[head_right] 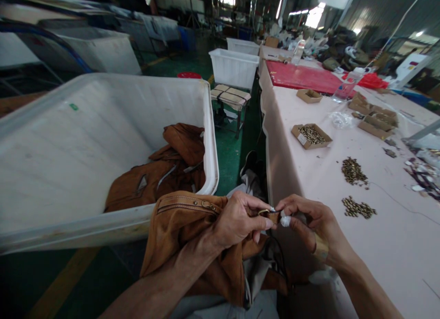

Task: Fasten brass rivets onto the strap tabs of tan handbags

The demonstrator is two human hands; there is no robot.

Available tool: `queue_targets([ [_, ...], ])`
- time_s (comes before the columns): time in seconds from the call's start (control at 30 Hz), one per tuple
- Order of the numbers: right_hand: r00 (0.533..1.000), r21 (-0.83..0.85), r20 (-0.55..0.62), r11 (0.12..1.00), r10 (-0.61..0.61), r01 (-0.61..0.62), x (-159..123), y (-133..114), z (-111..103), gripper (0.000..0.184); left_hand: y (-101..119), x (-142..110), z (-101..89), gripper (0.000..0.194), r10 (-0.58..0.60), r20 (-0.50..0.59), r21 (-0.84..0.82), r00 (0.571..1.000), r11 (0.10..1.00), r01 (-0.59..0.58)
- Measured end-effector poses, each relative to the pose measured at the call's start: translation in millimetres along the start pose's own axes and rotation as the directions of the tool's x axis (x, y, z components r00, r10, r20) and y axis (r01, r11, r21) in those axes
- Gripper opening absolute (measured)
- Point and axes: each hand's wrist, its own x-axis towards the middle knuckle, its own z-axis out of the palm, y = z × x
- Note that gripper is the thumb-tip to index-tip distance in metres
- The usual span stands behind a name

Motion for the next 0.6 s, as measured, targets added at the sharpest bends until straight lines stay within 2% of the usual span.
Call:
queue_targets([
  [0.17, 0.999, 0.016, -0.030, 0.999, 0.039, -0.039, -2, 6, 4, 0.010, -3, 0, 0.1, 0.031, 0.001, 0.017, 0.030, 1.000, 1.000, -0.002],
  [0.33, 0.999, -0.159, -0.050, 0.987, -0.013, 0.004, -1, -2, 0, 0.009, 0, -3, 4.4, 0.029, 0.006, 0.013, 0.125, 1.000, 0.992, -0.008],
  [0.43, 0.999, -0.389, -0.004, 0.920, -0.050, 0.044, -2, -15, -12, 0.011, 10, -7, 9.9, 0.019, 0.149, 0.013, 0.336, 0.989, 0.931, -0.145],
  [0.53, 0.991, -0.603, 0.013, 0.790, -0.130, 0.111, -9, -26, -24, 0.016, 19, -9, 15.4, 0.017, 0.368, 0.040, 0.558, 0.929, 0.763, -0.326],
  [0.6, 0.975, -0.705, -0.009, 0.693, -0.224, 0.152, -14, -31, -26, 0.016, 22, -8, 17.7, 0.020, 0.434, 0.021, 0.609, 0.901, 0.709, -0.356],
])
